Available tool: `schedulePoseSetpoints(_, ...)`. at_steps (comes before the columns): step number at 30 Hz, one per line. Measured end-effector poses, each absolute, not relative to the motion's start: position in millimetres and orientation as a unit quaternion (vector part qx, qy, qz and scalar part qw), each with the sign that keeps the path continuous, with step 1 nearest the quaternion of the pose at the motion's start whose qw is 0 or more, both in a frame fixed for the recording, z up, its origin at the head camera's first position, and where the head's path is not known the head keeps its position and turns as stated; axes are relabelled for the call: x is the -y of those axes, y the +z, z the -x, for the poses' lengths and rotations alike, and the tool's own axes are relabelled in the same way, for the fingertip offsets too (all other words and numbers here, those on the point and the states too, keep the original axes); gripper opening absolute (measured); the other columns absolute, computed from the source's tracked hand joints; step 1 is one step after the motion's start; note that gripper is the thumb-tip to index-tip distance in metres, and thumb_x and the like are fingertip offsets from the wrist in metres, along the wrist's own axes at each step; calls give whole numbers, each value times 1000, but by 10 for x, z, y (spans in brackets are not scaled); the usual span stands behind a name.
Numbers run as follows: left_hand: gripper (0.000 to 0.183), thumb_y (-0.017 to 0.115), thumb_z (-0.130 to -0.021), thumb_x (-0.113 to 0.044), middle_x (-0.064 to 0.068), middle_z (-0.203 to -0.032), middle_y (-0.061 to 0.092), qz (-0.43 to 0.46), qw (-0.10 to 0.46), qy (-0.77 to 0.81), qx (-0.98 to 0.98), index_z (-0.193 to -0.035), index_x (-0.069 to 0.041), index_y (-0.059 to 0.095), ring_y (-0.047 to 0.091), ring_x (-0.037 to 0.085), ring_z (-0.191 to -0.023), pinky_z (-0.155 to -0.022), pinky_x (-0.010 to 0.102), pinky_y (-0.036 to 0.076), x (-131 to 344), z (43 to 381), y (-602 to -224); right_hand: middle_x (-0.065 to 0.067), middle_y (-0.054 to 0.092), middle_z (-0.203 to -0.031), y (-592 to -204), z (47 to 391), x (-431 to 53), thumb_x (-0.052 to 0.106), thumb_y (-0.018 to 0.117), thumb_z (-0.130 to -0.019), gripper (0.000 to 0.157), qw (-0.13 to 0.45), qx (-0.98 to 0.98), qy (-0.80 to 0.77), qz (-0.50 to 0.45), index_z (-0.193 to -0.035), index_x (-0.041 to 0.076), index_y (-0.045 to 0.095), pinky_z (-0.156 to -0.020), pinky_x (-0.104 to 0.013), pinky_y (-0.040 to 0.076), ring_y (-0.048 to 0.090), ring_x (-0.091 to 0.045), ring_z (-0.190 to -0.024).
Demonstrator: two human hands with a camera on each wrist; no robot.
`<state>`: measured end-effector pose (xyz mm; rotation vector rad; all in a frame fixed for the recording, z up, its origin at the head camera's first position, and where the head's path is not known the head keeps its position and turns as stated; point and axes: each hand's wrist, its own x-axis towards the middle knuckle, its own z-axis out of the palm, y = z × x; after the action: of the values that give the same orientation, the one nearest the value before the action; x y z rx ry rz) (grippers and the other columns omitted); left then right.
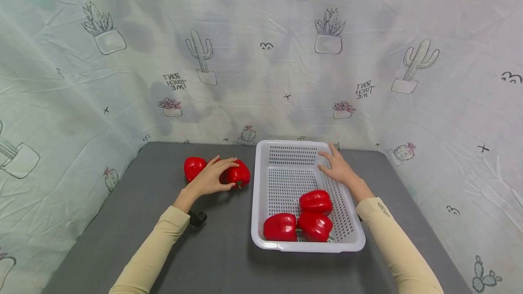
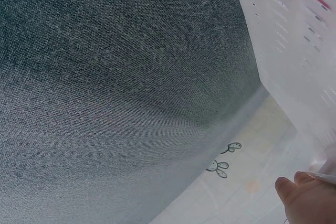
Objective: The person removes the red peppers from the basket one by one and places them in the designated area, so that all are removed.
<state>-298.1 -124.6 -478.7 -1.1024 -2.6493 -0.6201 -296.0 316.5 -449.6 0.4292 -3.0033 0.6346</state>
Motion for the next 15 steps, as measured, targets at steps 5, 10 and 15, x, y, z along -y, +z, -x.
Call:
schedulePoseSetpoints(5,58,71,-77,-36,2,-140,46,377,110,-190,900,-129,-16,53,43,19,-126,-112,51,18,1239,2985,-4769,-28,3,-151,-4499,2972,-3178,31,56,-91,54,25,968,204,-145,-134,1,44,-99,-70,21,13,-54,-133)
schedulePoseSetpoints(10,60,71,-77,-33,1,-139,46,377,96,-178,904,-131,-16,51,43,18,-127,-113,48,17,1221,3004,-4758,-29,4,-150,-4497,2964,-3172,31,56,-90,54,28,967,209,-146,-133,0,45,-99,-70,22,14,-55,-132)
schedulePoseSetpoints(15,61,72,-77,-30,3,-142,44,379,72,-184,904,-132,-13,50,41,18,-130,-114,47,15,1203,3019,-4771,-28,3,-151,-4494,2958,-3179,29,57,-91,53,23,967,208,-144,-134,0,45,-99,-69,21,13,-55,-132)
